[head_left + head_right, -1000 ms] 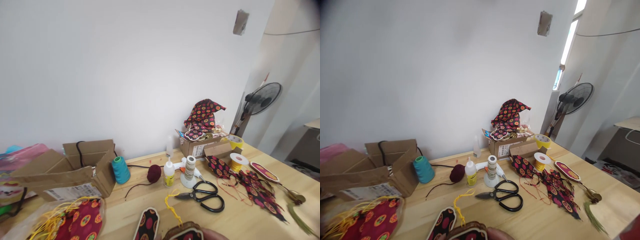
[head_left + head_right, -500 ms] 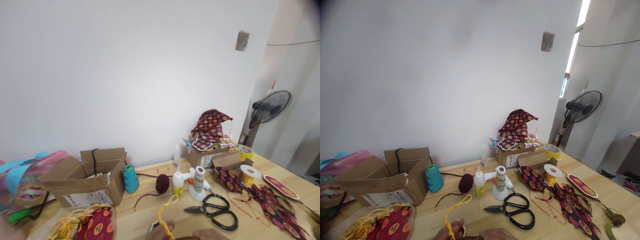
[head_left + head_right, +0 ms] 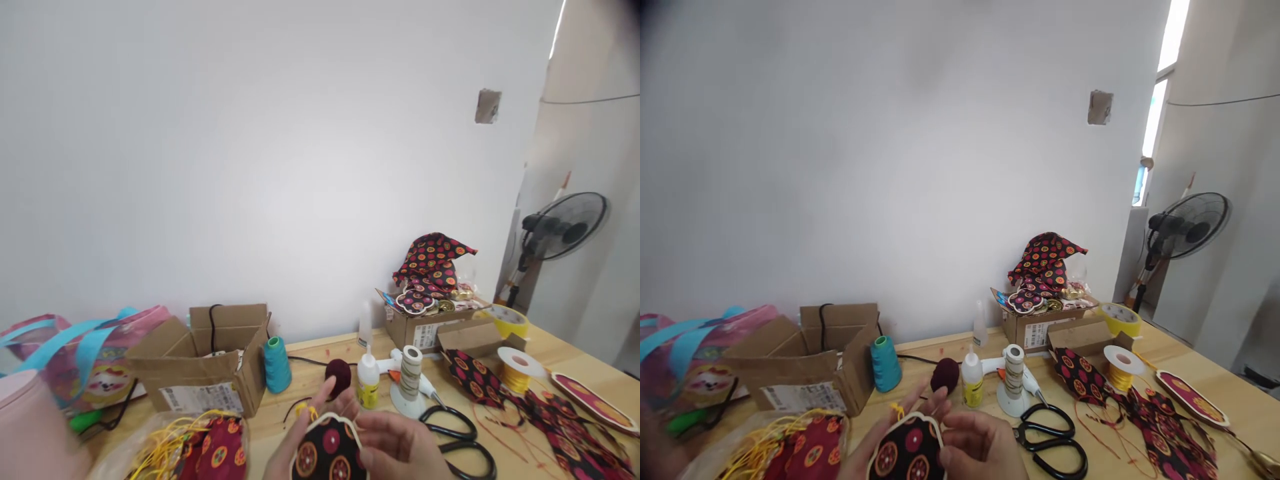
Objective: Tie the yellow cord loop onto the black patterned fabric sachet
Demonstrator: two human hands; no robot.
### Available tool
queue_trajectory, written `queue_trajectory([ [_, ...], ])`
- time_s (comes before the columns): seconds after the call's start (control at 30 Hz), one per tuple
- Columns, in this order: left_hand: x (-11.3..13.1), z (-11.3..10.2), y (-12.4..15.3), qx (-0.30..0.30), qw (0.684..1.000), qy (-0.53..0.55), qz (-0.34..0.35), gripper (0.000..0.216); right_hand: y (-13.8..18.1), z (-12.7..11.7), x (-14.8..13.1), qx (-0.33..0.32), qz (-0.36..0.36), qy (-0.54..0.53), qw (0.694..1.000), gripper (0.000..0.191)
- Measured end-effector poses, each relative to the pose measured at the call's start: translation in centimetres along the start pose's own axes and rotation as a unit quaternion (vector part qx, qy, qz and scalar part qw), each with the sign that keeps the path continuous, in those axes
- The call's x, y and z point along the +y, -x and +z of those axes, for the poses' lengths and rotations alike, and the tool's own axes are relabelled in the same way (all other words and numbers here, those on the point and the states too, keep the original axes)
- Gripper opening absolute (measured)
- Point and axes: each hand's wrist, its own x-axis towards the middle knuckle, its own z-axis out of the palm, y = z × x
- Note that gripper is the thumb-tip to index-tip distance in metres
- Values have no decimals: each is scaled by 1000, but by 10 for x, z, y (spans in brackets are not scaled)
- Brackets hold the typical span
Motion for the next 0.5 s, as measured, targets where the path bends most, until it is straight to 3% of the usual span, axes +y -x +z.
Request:
queue_trajectory([
  [0.13,2,-12,-11,-116,987,112,20,40,-14,13,6,52,25,-42,997,41],
  [0.27,-5,-19,-14,-145,976,154,56,61,-21,20,12,76,45,-93,992,42],
  [0.37,-12,-13,-14,-114,980,150,61,66,-26,19,19,78,57,-107,990,40],
  [0.5,-16,-5,-11,41,990,120,64,52,-30,16,26,76,42,-98,991,37],
])
